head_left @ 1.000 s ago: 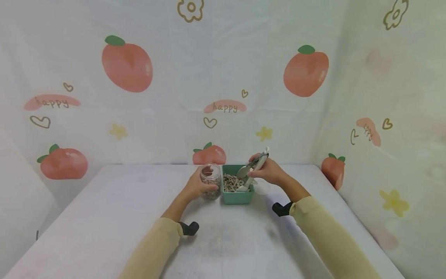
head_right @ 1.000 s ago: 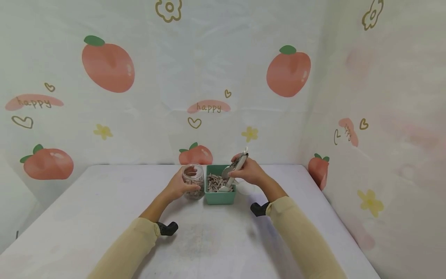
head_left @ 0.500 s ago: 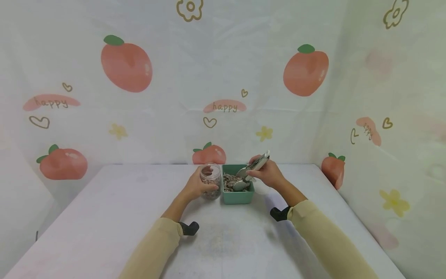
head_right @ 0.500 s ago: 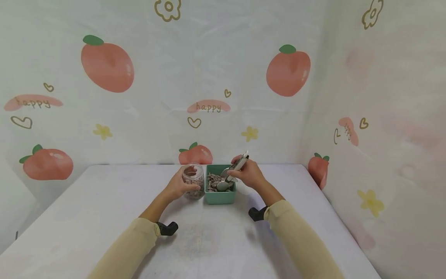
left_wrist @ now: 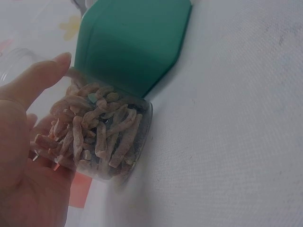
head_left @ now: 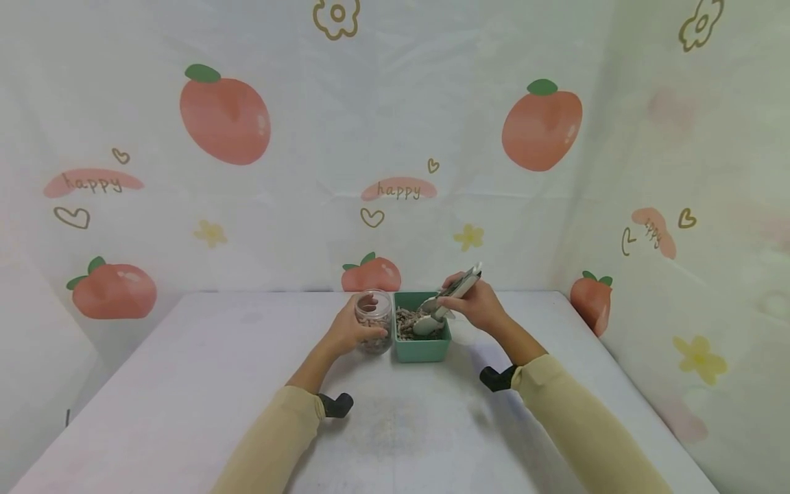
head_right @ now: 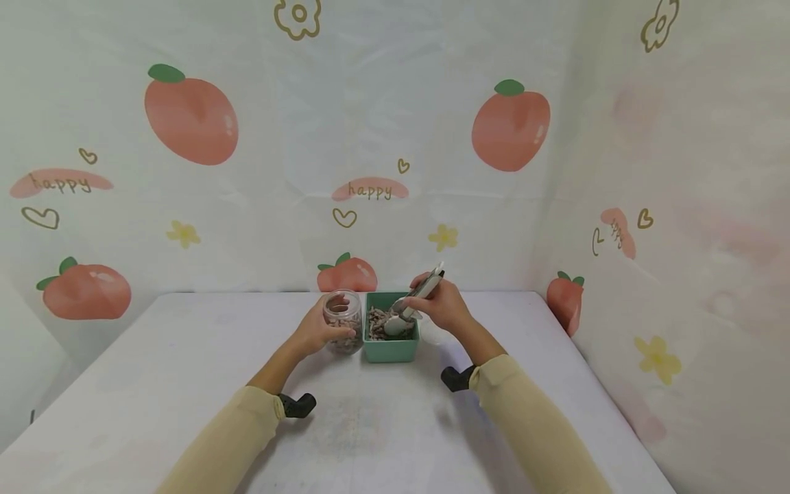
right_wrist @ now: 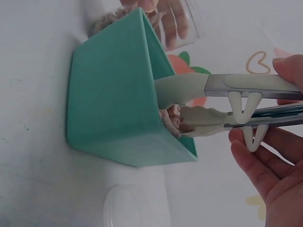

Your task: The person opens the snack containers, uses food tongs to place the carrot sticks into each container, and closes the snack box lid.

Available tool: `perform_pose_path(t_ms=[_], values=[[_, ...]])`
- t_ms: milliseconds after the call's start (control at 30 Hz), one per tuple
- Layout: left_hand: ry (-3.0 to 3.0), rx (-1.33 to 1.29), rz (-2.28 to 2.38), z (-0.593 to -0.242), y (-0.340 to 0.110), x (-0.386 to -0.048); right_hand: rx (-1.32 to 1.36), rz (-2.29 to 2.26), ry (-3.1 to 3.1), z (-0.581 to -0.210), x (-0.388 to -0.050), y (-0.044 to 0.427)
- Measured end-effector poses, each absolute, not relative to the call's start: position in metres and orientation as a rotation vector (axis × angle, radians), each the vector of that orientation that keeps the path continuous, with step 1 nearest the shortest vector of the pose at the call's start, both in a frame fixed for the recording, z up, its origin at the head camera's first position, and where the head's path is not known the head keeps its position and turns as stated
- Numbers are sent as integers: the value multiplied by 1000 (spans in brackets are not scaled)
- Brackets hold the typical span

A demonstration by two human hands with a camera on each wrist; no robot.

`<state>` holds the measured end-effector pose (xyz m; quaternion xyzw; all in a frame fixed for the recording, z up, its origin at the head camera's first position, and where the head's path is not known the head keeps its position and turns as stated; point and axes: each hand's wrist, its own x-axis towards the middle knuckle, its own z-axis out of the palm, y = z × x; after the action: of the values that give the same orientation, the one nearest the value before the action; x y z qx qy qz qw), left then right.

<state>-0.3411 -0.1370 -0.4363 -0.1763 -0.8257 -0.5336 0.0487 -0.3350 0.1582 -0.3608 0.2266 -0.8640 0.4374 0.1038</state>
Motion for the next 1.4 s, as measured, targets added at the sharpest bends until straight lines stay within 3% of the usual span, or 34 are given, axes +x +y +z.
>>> perform_pose_path(t_ms=[567,667,900,1400], values=[[-2520,-547,-1588,-438,-138,-340,660,1710,-2325,-347,-317,152],[-2531,-549,-1621,-430,-137,-335,653,1680,-2342,-344,-308,149],[-2524,-546,-1646,-435,-137,-340,624,1566,-2403,-372,-333,155],[-2524,-557,-1674,-417,-134,-326,632,1578,-2423,-359,-326,156]])
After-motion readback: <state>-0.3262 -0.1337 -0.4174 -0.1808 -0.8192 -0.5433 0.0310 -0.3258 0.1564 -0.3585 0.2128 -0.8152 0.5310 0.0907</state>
